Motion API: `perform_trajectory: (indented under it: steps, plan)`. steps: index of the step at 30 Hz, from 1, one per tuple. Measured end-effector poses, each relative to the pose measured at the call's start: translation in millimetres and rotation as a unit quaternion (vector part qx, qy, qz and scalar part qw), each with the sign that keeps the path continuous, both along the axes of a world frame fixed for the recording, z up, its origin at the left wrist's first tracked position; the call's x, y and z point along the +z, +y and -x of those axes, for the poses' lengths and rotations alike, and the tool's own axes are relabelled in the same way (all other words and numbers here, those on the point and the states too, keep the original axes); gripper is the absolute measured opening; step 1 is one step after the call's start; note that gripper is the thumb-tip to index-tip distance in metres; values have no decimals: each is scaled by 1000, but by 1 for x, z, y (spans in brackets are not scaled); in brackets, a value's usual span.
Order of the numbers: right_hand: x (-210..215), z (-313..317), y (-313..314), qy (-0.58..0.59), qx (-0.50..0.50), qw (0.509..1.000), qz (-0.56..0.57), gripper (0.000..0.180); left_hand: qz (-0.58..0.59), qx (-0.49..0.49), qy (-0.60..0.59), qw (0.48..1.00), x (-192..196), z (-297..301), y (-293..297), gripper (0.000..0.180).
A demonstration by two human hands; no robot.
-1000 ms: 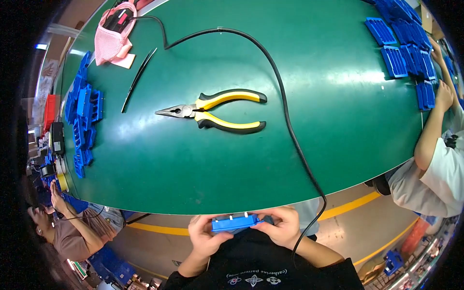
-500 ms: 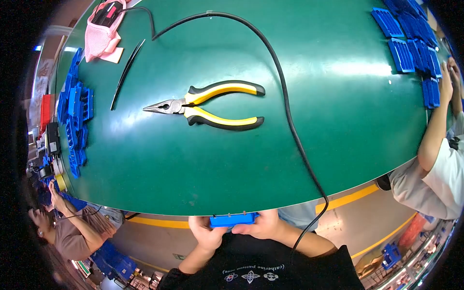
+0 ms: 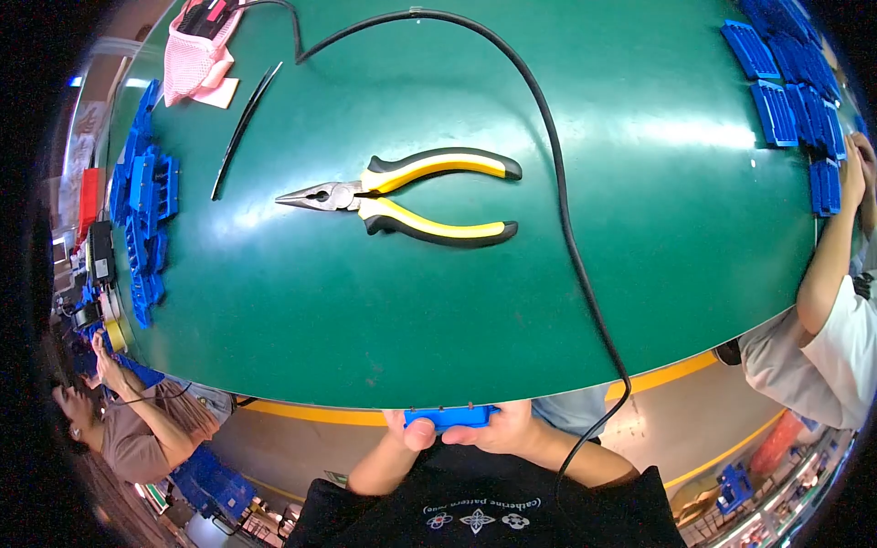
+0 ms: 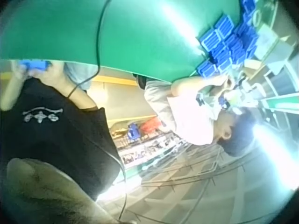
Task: Assembling small blue plastic components using needle-nose pliers at a factory workbench.
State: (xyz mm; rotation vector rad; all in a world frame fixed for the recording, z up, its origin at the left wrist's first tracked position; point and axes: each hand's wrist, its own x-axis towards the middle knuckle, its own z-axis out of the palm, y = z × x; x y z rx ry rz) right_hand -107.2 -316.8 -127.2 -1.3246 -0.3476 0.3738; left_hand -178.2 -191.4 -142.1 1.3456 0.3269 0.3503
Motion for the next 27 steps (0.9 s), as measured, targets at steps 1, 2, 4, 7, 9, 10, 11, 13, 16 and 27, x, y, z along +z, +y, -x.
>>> perform_trajectory:
  steps: [1,2,4,7,9,10,11,13,16,27]
  plan:
    - [-1,0,-2,-39,27,999,10,67,20,6,6,1000,5,-3,-1,43]
    - [1,0,-1,-37,27,999,12,67,22,5,8,1000,4,-2,-2,43]
    - [3,0,3,38,-2,999,-15,55,-3,11,25,1000,3,1,-1,43]
    - [5,3,1,75,11,997,-20,56,27,17,25,999,6,-2,-3,40]
    - [5,2,0,64,7,998,-6,55,7,21,31,999,9,-4,-5,37]
    - [5,1,-1,54,6,999,7,54,-14,26,37,999,11,-5,-5,35]
    - [4,2,-1,52,4,999,6,54,-15,24,36,999,12,-6,-5,35]
    - [1,4,0,89,5,996,-14,53,-3,38,43,998,14,-10,-7,33]
    - [3,-5,-6,39,81,996,20,52,52,38,14,998,12,-5,-7,45]
    - [17,-11,-10,16,118,991,56,43,69,-151,52,985,16,8,14,70]
